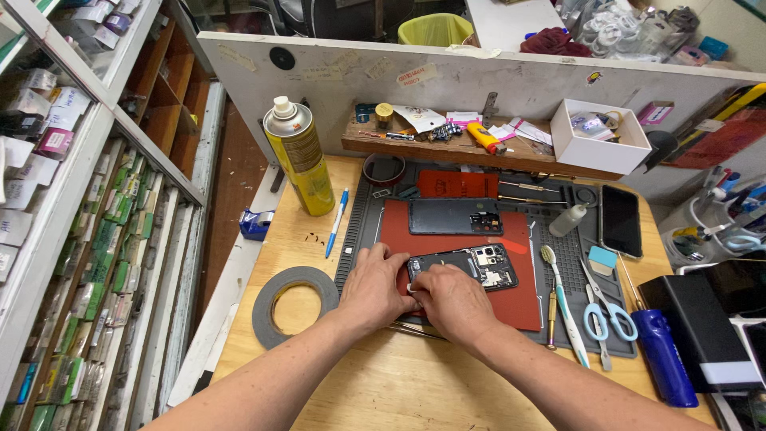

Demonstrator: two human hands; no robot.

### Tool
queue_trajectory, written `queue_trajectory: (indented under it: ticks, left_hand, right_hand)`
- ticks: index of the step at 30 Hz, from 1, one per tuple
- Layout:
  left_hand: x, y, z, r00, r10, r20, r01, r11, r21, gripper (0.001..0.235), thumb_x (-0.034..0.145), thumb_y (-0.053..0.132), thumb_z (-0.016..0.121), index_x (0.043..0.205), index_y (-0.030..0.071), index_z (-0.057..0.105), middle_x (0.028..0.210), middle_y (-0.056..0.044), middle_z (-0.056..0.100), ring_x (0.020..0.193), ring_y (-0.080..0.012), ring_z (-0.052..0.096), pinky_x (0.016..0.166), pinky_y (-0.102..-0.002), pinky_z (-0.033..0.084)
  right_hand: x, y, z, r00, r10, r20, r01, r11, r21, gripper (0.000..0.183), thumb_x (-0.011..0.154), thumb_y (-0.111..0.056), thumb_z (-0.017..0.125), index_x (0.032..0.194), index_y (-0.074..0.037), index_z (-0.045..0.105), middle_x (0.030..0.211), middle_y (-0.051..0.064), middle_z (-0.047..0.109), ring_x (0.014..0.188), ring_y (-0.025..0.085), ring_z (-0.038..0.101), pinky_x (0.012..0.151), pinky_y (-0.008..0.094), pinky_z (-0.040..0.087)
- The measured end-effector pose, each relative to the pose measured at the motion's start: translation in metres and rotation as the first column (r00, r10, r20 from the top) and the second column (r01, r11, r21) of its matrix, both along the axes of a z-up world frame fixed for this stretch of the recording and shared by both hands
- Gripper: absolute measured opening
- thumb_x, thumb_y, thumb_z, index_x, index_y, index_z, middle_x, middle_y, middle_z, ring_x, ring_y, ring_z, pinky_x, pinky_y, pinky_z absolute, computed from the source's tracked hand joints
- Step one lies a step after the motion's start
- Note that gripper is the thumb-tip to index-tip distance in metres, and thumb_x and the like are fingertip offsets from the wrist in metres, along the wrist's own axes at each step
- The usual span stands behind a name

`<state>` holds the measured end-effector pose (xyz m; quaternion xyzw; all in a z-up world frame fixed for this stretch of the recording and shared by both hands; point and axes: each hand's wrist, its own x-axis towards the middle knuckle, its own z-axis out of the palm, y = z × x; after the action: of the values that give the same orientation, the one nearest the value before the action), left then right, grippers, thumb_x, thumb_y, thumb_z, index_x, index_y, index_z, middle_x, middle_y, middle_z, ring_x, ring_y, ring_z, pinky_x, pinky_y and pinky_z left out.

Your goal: The person cleans the back of a disassembled smartphone using a spray can and a white cloth. They wipe the camera module area and edges, then use a metal prying tool to scrape residue from the surface. The person continues wiping and scraping the back panel repeatedly.

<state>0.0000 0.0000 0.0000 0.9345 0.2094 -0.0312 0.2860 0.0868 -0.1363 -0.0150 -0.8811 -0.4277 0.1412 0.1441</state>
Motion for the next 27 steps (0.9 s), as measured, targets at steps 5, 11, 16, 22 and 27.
queue_trajectory:
  ticks: [5, 11, 16, 22, 27]
  left_hand:
    - [0.000, -0.003, 0.003, 1.000, 0.014, -0.004, -0.014, 1.000, -0.012, 0.087, 0.065, 0.033, 0.093, 0.141, 0.013, 0.056, 0.139, -0.009, 0.048, 0.132, -0.0285, 0.043, 0.110, -0.041, 0.043]
    - [0.000, -0.003, 0.004, 1.000, 0.002, 0.008, -0.002, 1.000, 0.016, 0.085, 0.066, 0.031, 0.093, 0.140, 0.012, 0.057, 0.138, -0.009, 0.048, 0.131, -0.0285, 0.044, 0.110, -0.041, 0.043]
    - [-0.004, 0.008, 0.006, 0.996, 0.061, 0.071, -0.055, 0.994, -0.092, 0.081, 0.066, 0.030, 0.092, 0.137, 0.012, 0.057, 0.126, -0.012, 0.059, 0.121, -0.0285, 0.053, 0.104, -0.040, 0.047]
    - [0.001, 0.070, 0.031, 0.645, 0.571, 0.508, -0.417, 0.820, -0.392, 0.025, 0.086, 0.028, 0.075, 0.090, 0.003, 0.078, 0.078, -0.010, 0.078, 0.071, -0.0193, 0.075, 0.068, -0.034, 0.057]
    - [0.014, 0.128, 0.068, 0.412, 0.539, 0.735, -0.487, 0.812, -0.322, 0.019, 0.091, 0.016, 0.067, 0.105, 0.006, 0.075, 0.095, -0.010, 0.075, 0.086, -0.0213, 0.074, 0.079, -0.034, 0.058]
  right_hand:
    - [0.018, 0.002, 0.009, 0.995, -0.069, -0.067, 0.075, 0.992, 0.106, 0.018, 0.089, -0.026, 0.070, 0.099, -0.013, 0.078, 0.104, 0.008, 0.073, 0.100, 0.030, 0.069, 0.089, 0.043, 0.054]
    - [0.022, 0.012, 0.013, 0.988, -0.020, -0.155, 0.008, 0.997, -0.081, 0.019, 0.086, -0.027, 0.073, 0.098, -0.013, 0.080, 0.096, 0.009, 0.076, 0.095, 0.029, 0.072, 0.086, 0.043, 0.055]
    - [0.044, 0.036, 0.029, 0.952, 0.025, -0.304, 0.065, 0.957, 0.282, 0.023, 0.089, -0.025, 0.072, 0.098, -0.005, 0.076, 0.087, 0.011, 0.078, 0.079, 0.020, 0.076, 0.073, 0.035, 0.058]
    - [0.061, 0.122, 0.080, 0.897, 0.215, -0.387, 0.159, 0.659, 0.735, 0.017, 0.094, -0.012, 0.066, 0.107, -0.003, 0.070, 0.087, 0.003, 0.073, 0.076, 0.009, 0.069, 0.067, 0.027, 0.059]
    - [0.056, 0.194, 0.126, 0.964, 0.211, 0.162, -0.254, 0.548, 0.797, 0.021, 0.088, -0.004, 0.071, 0.109, -0.005, 0.076, 0.099, 0.010, 0.076, 0.084, 0.021, 0.074, 0.076, 0.033, 0.059]
